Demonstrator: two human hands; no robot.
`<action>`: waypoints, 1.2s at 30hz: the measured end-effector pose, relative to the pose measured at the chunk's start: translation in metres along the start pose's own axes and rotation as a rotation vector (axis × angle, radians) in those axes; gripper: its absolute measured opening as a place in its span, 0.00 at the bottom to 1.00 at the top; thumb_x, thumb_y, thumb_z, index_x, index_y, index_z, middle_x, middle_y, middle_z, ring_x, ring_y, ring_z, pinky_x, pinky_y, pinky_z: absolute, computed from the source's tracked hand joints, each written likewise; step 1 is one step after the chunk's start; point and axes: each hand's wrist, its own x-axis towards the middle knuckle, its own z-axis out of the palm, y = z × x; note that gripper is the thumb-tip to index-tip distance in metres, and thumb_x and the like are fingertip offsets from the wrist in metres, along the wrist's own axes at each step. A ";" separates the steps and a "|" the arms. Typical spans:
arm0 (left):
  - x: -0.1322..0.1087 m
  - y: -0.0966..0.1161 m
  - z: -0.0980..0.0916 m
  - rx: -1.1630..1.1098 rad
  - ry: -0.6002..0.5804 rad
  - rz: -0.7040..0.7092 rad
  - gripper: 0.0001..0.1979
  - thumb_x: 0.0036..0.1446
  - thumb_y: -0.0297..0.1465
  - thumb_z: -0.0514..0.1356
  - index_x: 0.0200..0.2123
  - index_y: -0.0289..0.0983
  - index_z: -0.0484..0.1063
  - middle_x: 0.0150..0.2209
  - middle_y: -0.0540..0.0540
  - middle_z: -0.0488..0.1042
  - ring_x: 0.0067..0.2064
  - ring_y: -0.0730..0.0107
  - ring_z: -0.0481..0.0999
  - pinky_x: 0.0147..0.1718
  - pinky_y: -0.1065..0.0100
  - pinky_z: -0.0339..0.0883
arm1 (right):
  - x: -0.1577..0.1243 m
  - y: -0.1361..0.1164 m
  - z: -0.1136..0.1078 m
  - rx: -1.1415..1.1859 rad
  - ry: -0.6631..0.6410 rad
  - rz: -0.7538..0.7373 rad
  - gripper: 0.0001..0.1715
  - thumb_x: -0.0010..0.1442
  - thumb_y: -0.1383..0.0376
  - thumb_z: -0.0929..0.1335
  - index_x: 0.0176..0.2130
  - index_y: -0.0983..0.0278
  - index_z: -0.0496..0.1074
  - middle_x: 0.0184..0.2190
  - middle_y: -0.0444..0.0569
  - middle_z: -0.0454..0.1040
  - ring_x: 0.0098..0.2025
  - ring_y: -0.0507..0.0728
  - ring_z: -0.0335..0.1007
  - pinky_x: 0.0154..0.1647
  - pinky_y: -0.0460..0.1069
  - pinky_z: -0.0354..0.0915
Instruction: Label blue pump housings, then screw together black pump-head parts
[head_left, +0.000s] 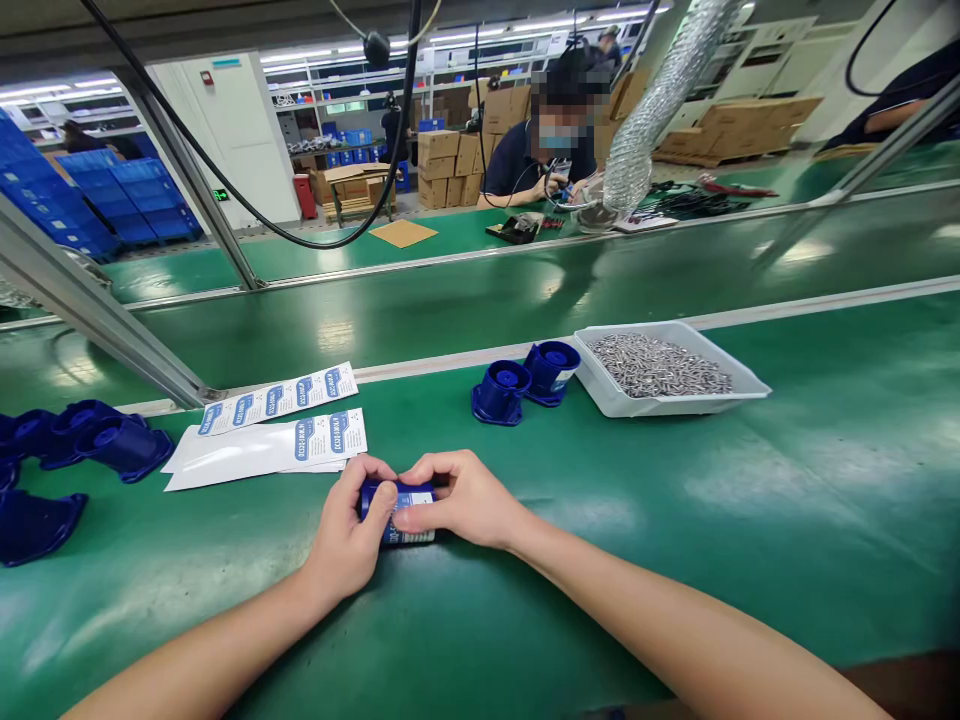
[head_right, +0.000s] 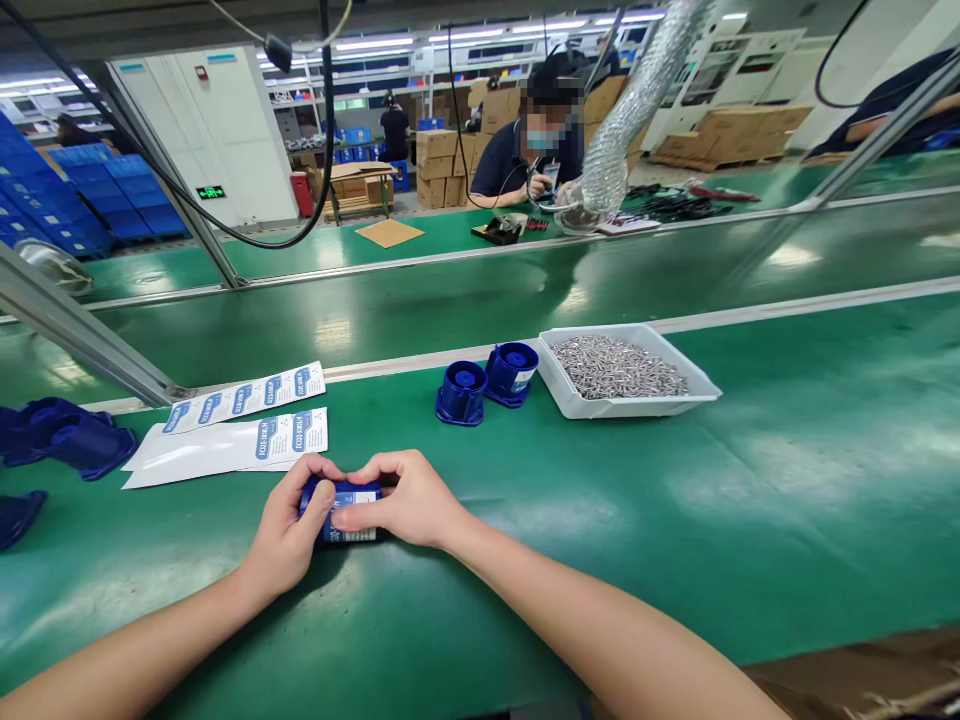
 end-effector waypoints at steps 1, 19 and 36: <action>0.000 0.000 0.000 0.002 -0.001 0.004 0.18 0.73 0.48 0.56 0.41 0.40 0.71 0.37 0.47 0.74 0.37 0.62 0.73 0.39 0.63 0.67 | 0.001 0.000 0.000 -0.002 0.012 0.000 0.30 0.29 0.58 0.89 0.32 0.64 0.82 0.31 0.43 0.83 0.34 0.57 0.78 0.39 0.52 0.72; 0.005 -0.016 -0.002 -0.134 0.056 -0.006 0.26 0.74 0.57 0.50 0.50 0.41 0.71 0.44 0.43 0.76 0.47 0.56 0.76 0.49 0.59 0.70 | -0.010 0.005 -0.001 -0.632 -0.026 -0.588 0.40 0.50 0.54 0.84 0.59 0.60 0.79 0.56 0.55 0.81 0.56 0.68 0.77 0.59 0.61 0.73; -0.009 -0.024 0.003 -0.010 -0.042 0.303 0.20 0.78 0.48 0.49 0.62 0.44 0.64 0.52 0.42 0.68 0.51 0.56 0.70 0.51 0.58 0.67 | -0.007 -0.004 0.008 -0.330 0.083 -0.367 0.06 0.53 0.61 0.82 0.29 0.61 0.86 0.28 0.43 0.74 0.34 0.55 0.71 0.38 0.51 0.62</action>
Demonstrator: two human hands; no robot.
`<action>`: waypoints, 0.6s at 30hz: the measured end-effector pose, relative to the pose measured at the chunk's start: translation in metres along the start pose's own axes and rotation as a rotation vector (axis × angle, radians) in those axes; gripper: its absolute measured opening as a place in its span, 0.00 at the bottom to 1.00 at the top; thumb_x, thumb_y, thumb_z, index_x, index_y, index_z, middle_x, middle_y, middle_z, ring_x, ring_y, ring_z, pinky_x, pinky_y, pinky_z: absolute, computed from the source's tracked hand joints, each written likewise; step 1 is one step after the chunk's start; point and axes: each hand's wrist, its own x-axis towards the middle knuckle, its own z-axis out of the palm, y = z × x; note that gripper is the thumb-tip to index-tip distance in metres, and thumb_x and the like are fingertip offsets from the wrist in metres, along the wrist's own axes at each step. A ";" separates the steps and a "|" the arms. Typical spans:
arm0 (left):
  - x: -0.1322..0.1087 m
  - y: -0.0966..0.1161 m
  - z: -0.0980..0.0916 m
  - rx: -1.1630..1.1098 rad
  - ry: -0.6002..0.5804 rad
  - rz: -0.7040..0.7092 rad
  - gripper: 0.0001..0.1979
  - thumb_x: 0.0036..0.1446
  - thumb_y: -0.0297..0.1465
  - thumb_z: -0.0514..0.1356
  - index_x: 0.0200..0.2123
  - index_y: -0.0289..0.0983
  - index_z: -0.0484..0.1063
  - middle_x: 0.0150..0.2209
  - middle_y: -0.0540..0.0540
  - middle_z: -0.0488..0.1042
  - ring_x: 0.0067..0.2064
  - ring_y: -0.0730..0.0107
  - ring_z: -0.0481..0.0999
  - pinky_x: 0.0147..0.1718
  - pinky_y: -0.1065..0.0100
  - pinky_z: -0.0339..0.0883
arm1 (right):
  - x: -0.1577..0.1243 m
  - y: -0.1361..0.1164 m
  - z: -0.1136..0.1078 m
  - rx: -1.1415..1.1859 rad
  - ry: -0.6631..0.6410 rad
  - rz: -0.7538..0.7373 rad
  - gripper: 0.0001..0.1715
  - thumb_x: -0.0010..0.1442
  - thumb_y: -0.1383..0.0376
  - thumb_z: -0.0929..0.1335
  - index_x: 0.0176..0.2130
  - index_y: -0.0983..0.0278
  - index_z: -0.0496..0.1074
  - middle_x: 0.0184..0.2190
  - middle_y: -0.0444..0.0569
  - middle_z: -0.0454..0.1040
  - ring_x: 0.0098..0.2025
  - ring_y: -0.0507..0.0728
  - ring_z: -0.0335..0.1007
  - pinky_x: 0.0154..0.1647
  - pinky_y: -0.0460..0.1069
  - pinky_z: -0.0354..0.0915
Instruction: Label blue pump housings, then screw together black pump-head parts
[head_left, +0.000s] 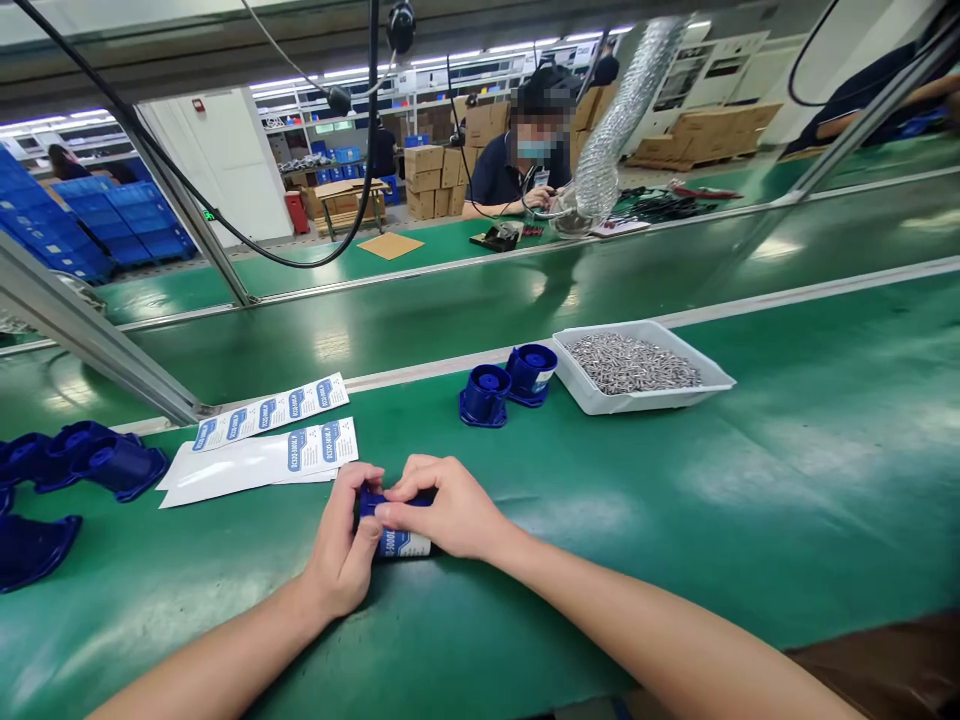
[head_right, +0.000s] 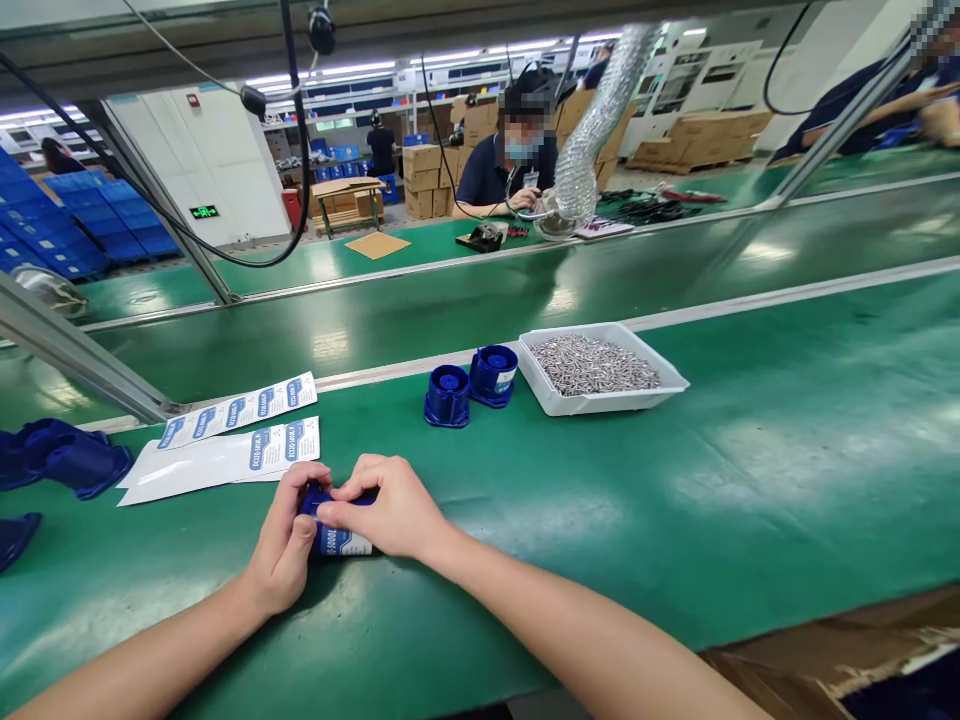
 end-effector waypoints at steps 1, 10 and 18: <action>0.000 0.001 0.000 -0.002 0.002 0.001 0.20 0.78 0.47 0.49 0.62 0.44 0.64 0.52 0.42 0.68 0.51 0.56 0.70 0.51 0.58 0.67 | 0.001 0.001 0.000 0.013 0.000 0.008 0.06 0.54 0.61 0.81 0.28 0.60 0.86 0.27 0.43 0.74 0.33 0.55 0.71 0.38 0.51 0.62; -0.001 0.007 -0.004 -0.017 -0.016 -0.079 0.13 0.77 0.37 0.54 0.61 0.44 0.63 0.51 0.44 0.69 0.52 0.60 0.70 0.54 0.59 0.65 | 0.001 0.002 -0.016 -0.009 -0.106 0.036 0.11 0.56 0.56 0.79 0.34 0.62 0.86 0.36 0.49 0.81 0.39 0.58 0.76 0.43 0.52 0.67; -0.002 0.002 -0.005 -0.169 -0.009 -0.141 0.14 0.77 0.38 0.56 0.61 0.43 0.64 0.50 0.44 0.70 0.51 0.60 0.71 0.53 0.59 0.66 | 0.002 0.013 -0.063 -0.071 -0.269 0.195 0.37 0.48 0.52 0.84 0.54 0.62 0.83 0.55 0.56 0.80 0.53 0.65 0.78 0.55 0.58 0.74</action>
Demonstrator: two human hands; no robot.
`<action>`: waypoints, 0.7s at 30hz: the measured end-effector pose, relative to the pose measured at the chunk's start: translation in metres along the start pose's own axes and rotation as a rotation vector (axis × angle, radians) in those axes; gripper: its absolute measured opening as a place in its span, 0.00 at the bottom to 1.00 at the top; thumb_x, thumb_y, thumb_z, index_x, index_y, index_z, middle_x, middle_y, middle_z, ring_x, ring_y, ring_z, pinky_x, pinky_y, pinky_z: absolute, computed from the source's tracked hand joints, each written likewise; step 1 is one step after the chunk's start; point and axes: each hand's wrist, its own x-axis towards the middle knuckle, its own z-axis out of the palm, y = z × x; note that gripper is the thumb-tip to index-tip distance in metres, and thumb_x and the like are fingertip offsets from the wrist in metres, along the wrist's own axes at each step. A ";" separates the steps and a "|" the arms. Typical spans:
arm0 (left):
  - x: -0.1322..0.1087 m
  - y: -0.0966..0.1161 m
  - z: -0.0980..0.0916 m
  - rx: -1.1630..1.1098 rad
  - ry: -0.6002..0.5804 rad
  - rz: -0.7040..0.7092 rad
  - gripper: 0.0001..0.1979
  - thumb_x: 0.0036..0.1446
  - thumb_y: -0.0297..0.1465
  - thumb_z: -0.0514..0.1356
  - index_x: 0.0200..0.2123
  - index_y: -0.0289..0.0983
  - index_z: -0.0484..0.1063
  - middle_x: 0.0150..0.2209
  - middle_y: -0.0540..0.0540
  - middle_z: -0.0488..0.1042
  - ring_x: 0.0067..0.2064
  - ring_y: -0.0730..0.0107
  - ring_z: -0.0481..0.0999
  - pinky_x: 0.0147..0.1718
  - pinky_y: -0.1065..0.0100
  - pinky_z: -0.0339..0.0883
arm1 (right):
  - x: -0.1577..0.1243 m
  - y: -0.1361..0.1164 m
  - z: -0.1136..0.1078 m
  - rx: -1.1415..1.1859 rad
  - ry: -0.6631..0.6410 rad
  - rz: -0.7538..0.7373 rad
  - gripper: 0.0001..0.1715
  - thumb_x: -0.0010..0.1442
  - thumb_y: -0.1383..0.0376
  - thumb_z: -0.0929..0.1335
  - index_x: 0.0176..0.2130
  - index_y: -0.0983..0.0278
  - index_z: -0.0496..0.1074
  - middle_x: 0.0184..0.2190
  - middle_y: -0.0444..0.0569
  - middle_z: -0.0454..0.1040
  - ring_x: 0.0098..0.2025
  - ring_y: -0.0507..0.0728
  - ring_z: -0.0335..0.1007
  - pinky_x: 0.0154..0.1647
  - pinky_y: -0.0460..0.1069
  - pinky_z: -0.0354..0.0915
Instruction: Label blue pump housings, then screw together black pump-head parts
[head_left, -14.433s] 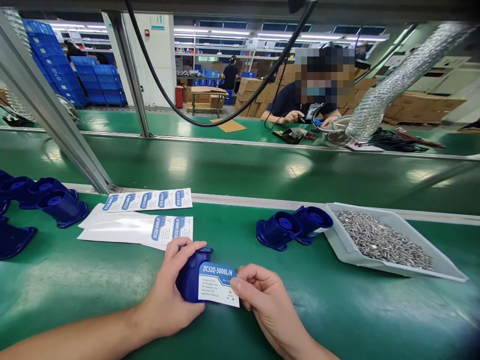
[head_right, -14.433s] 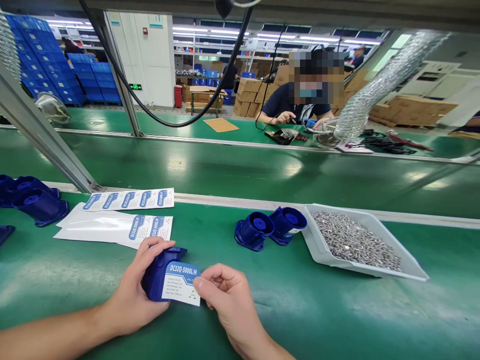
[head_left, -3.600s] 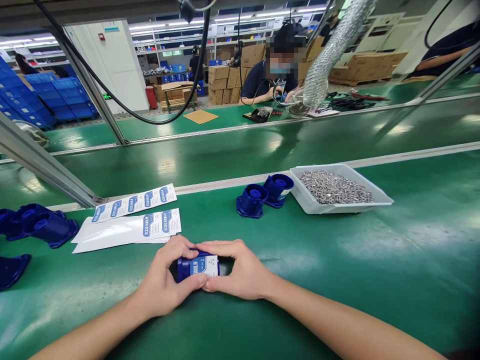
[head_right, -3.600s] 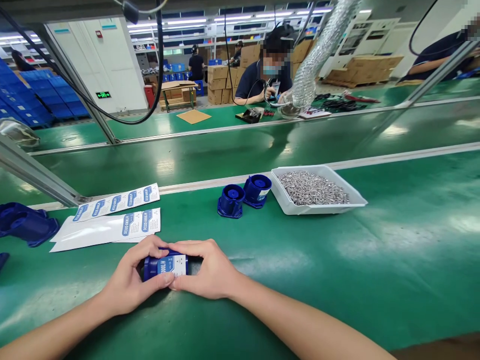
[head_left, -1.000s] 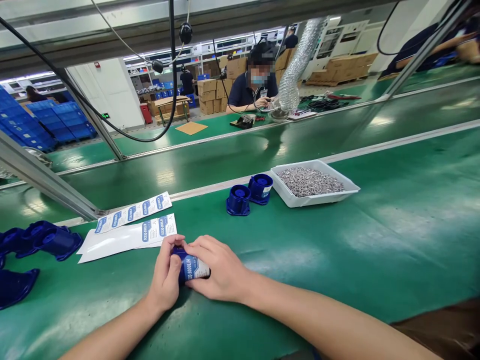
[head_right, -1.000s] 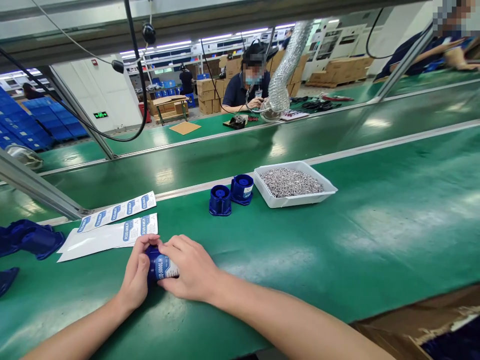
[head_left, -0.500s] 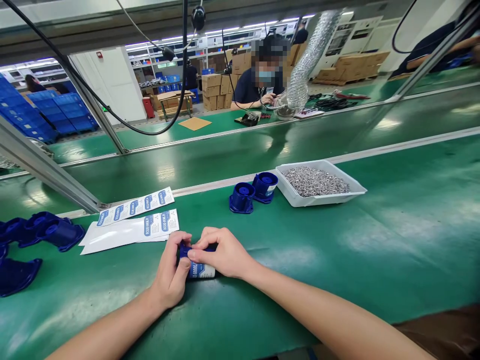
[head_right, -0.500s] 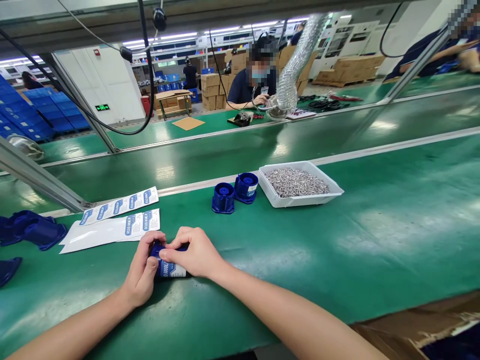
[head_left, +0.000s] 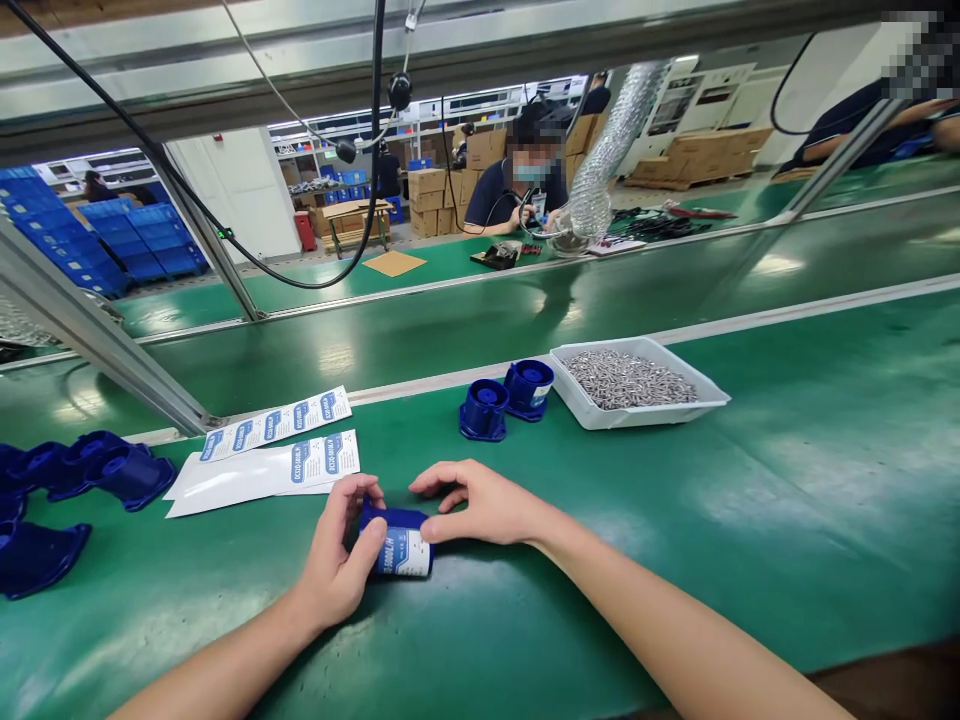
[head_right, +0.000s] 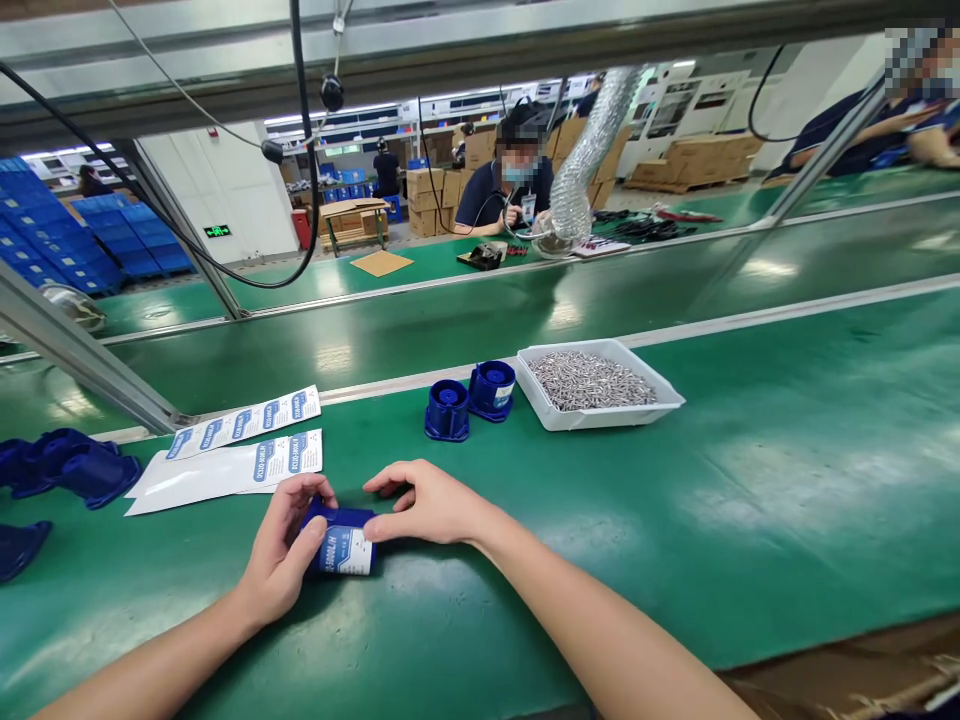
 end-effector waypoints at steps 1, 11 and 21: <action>0.001 -0.001 -0.002 -0.037 -0.006 0.008 0.14 0.76 0.39 0.56 0.61 0.43 0.64 0.49 0.44 0.71 0.50 0.60 0.72 0.52 0.59 0.66 | 0.001 0.001 -0.003 0.073 -0.071 0.013 0.42 0.46 0.51 0.85 0.56 0.63 0.82 0.56 0.57 0.81 0.55 0.66 0.78 0.57 0.59 0.74; 0.005 -0.007 -0.002 -0.261 0.052 0.047 0.31 0.70 0.59 0.55 0.63 0.44 0.68 0.61 0.39 0.70 0.60 0.50 0.71 0.60 0.55 0.67 | 0.007 -0.002 0.036 0.615 -0.162 0.221 0.38 0.51 0.43 0.83 0.52 0.64 0.84 0.40 0.51 0.82 0.38 0.55 0.77 0.37 0.48 0.73; 0.007 -0.010 -0.014 -0.435 -0.172 -0.162 0.34 0.66 0.47 0.69 0.70 0.47 0.68 0.70 0.37 0.69 0.70 0.40 0.68 0.69 0.46 0.61 | 0.003 0.000 0.031 0.915 -0.205 0.057 0.36 0.53 0.54 0.84 0.58 0.59 0.79 0.49 0.53 0.83 0.46 0.59 0.79 0.48 0.50 0.69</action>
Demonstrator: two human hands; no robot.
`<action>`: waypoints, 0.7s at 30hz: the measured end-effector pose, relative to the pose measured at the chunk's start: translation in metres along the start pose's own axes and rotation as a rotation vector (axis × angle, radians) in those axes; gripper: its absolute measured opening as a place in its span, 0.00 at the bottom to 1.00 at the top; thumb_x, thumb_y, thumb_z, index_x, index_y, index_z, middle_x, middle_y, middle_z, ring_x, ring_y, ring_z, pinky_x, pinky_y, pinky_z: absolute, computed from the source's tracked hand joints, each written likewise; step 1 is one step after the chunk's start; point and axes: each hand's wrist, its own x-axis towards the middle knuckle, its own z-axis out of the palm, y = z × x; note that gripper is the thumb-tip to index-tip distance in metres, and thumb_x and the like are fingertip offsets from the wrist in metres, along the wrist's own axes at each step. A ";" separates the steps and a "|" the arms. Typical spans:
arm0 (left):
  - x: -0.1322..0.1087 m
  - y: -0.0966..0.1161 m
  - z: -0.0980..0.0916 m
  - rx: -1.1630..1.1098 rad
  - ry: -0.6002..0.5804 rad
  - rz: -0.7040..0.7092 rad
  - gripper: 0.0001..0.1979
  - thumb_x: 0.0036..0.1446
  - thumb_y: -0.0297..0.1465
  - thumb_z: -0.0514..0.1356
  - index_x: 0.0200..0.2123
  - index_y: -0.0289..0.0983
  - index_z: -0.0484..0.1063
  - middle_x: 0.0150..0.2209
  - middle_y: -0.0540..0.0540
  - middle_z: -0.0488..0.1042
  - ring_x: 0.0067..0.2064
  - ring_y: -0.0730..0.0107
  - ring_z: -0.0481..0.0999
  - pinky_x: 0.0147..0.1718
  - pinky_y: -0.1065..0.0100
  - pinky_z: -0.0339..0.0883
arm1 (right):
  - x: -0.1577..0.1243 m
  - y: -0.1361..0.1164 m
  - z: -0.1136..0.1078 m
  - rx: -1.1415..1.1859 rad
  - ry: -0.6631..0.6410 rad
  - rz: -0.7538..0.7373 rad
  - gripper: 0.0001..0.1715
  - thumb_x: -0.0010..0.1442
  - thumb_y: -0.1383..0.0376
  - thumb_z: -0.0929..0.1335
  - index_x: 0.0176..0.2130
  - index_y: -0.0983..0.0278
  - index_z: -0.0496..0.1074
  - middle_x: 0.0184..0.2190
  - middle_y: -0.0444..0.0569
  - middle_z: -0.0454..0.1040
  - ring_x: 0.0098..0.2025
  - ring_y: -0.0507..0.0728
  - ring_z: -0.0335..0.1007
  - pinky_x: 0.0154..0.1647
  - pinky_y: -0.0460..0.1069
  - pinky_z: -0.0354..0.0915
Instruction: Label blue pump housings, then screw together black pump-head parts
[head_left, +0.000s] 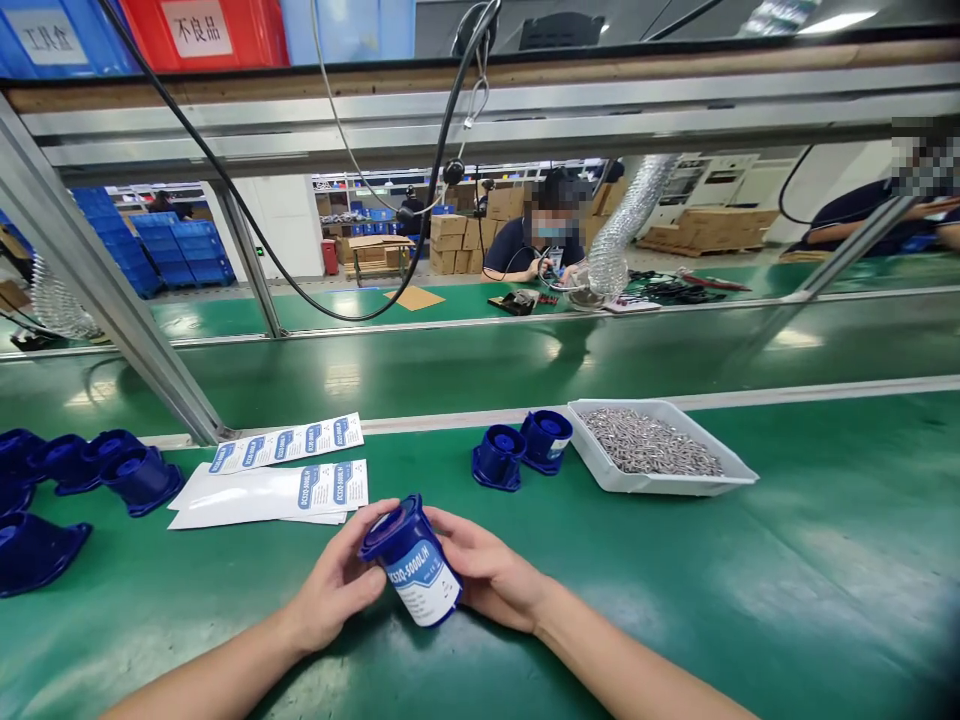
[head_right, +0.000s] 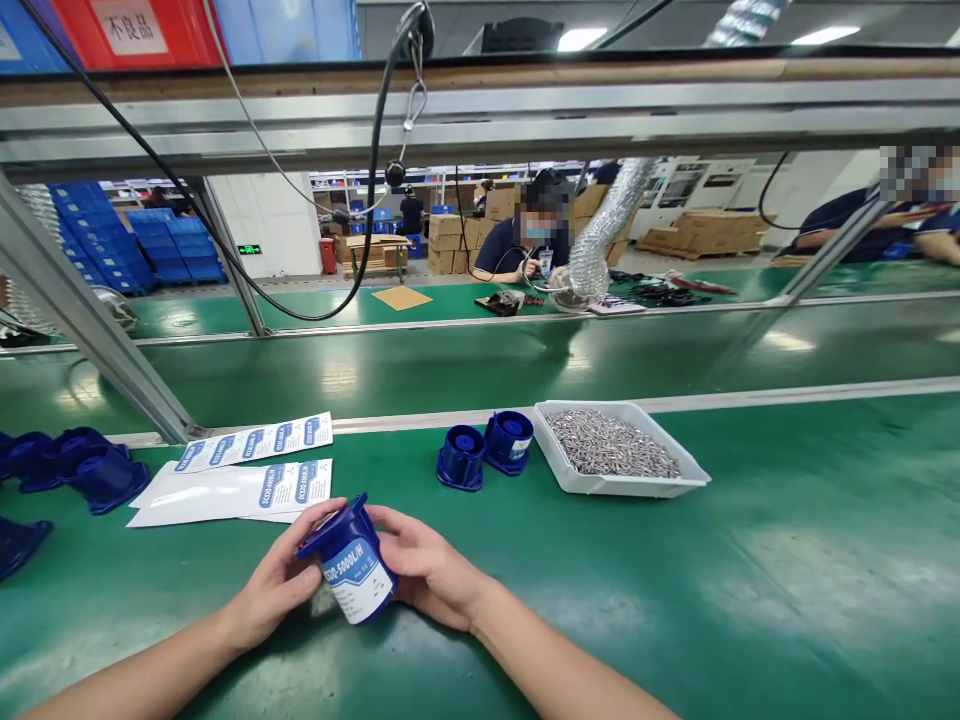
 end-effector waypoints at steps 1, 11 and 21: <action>0.000 0.001 0.000 0.004 0.012 0.002 0.33 0.65 0.46 0.69 0.70 0.47 0.69 0.69 0.37 0.70 0.69 0.40 0.69 0.68 0.46 0.63 | 0.000 0.002 0.001 0.003 -0.009 0.002 0.37 0.53 0.55 0.84 0.59 0.58 0.79 0.50 0.52 0.83 0.47 0.59 0.79 0.49 0.50 0.69; 0.004 -0.002 -0.002 0.021 0.127 -0.014 0.22 0.62 0.45 0.72 0.55 0.42 0.80 0.53 0.40 0.81 0.53 0.51 0.79 0.54 0.58 0.71 | 0.005 0.024 -0.004 -0.195 0.032 -0.088 0.45 0.54 0.52 0.85 0.65 0.59 0.74 0.50 0.54 0.82 0.54 0.61 0.78 0.62 0.57 0.65; 0.007 0.006 0.013 0.122 0.264 -0.016 0.22 0.61 0.46 0.72 0.49 0.40 0.73 0.45 0.45 0.76 0.46 0.59 0.74 0.46 0.64 0.68 | 0.007 0.031 0.016 -0.466 0.181 -0.185 0.51 0.58 0.46 0.81 0.71 0.60 0.68 0.54 0.54 0.82 0.53 0.64 0.79 0.61 0.61 0.70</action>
